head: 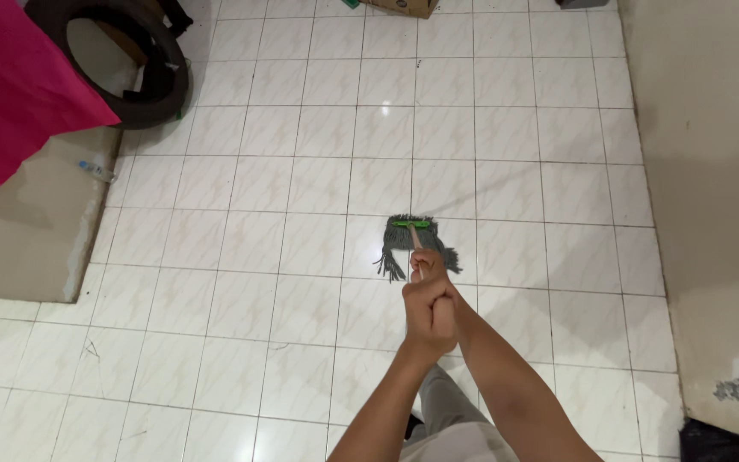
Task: The person mops the tiled floor of a house with a cloth mop, pushing it back and forth to clean different sections of the tiles along the walls and doors.
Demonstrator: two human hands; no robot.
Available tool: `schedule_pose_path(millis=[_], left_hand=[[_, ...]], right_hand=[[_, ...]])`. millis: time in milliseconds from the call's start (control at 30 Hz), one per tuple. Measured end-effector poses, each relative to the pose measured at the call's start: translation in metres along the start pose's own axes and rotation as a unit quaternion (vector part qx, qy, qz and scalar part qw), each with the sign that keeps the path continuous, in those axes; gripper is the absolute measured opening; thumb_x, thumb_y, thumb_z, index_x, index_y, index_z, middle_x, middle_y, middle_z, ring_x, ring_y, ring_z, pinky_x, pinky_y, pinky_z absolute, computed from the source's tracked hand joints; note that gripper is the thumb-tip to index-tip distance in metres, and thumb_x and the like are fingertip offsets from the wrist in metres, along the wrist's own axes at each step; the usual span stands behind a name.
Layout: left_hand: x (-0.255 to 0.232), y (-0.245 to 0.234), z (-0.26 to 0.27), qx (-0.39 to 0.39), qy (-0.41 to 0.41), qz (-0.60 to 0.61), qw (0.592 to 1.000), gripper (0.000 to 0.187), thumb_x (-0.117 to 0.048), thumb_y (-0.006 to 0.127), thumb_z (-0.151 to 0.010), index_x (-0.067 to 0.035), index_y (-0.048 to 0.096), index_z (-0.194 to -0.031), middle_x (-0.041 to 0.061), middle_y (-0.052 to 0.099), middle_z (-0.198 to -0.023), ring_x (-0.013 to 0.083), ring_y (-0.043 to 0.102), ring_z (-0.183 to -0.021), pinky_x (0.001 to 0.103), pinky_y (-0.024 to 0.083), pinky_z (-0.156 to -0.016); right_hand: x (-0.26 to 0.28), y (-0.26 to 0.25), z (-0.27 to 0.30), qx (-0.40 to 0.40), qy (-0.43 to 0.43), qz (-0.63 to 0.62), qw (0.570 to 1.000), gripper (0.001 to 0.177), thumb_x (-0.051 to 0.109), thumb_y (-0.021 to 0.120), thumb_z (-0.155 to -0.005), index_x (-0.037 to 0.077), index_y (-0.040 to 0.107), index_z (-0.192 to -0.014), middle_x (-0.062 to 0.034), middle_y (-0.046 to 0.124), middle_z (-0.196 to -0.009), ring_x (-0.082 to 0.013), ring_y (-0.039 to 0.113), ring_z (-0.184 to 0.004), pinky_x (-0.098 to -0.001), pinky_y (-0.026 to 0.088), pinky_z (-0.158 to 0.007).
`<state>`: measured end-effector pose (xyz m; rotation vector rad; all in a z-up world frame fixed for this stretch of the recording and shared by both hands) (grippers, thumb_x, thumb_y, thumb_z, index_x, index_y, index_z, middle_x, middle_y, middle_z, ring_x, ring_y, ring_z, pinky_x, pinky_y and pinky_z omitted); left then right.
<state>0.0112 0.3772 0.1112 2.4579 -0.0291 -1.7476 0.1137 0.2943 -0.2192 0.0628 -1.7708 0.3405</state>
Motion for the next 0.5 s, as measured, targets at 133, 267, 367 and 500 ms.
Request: schedule_pose_path(millis=[133, 267, 367, 500], left_hand=[[0.020, -0.002, -0.035, -0.003, 0.055, -0.016, 0.998, 0.013, -0.001, 0.043, -0.074, 0.000, 0.048, -0.062, 0.010, 0.049, -0.057, 0.0178, 0.045, -0.051, 0.032, 0.032, -0.050], [0.060, 0.003, -0.073, 0.000, 0.055, -0.033, 0.998, 0.010, 0.000, 0.042, -0.070, -0.001, 0.047, -0.061, 0.010, 0.048, -0.057, 0.0199, 0.046, -0.051, 0.032, 0.033, -0.050], [0.090, 0.010, -0.100, 0.002, 0.070, -0.054, 0.996, 0.008, 0.001, 0.043, -0.067, -0.002, 0.045, -0.061, 0.010, 0.049, -0.057, 0.0227, 0.046, -0.053, 0.033, 0.035, -0.052], [0.123, 0.027, -0.129, 0.029, 0.077, -0.067, 0.994, 0.005, 0.002, 0.044, -0.067, -0.001, 0.046, -0.063, 0.011, 0.048, -0.060, 0.0263, 0.046, -0.056, 0.037, 0.037, -0.055]], right_hand=[[-0.006, -0.009, -0.048, -0.014, -0.052, 0.014, 0.998, 0.013, -0.009, 0.047, -0.072, 0.003, 0.042, -0.070, -0.0027, 0.038, -0.066, -0.0147, 0.035, -0.059, -0.0290, 0.028, -0.053], [-0.029, -0.020, -0.099, -0.009, -0.066, 0.026, 0.997, 0.018, -0.015, 0.046, -0.059, 0.000, 0.043, -0.067, -0.0059, 0.039, -0.064, -0.0177, 0.037, -0.058, -0.0303, 0.028, -0.053], [-0.060, -0.032, -0.132, -0.024, -0.036, 0.026, 0.999, 0.021, -0.017, 0.043, -0.057, 0.000, 0.040, -0.066, -0.0056, 0.041, -0.066, -0.0175, 0.038, -0.060, -0.0301, 0.028, -0.054], [-0.091, -0.051, -0.169, -0.033, -0.055, -0.021, 0.998, 0.025, -0.021, 0.042, -0.063, 0.001, 0.045, -0.076, -0.0052, 0.042, -0.075, -0.0168, 0.040, -0.067, -0.0287, 0.033, -0.058]])
Point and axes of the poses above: each hand's wrist, its own z-axis away from the middle knuckle, its own y-axis out of the palm, x = y × z, the point moved 9 cm from there along -z, towards the middle knuckle
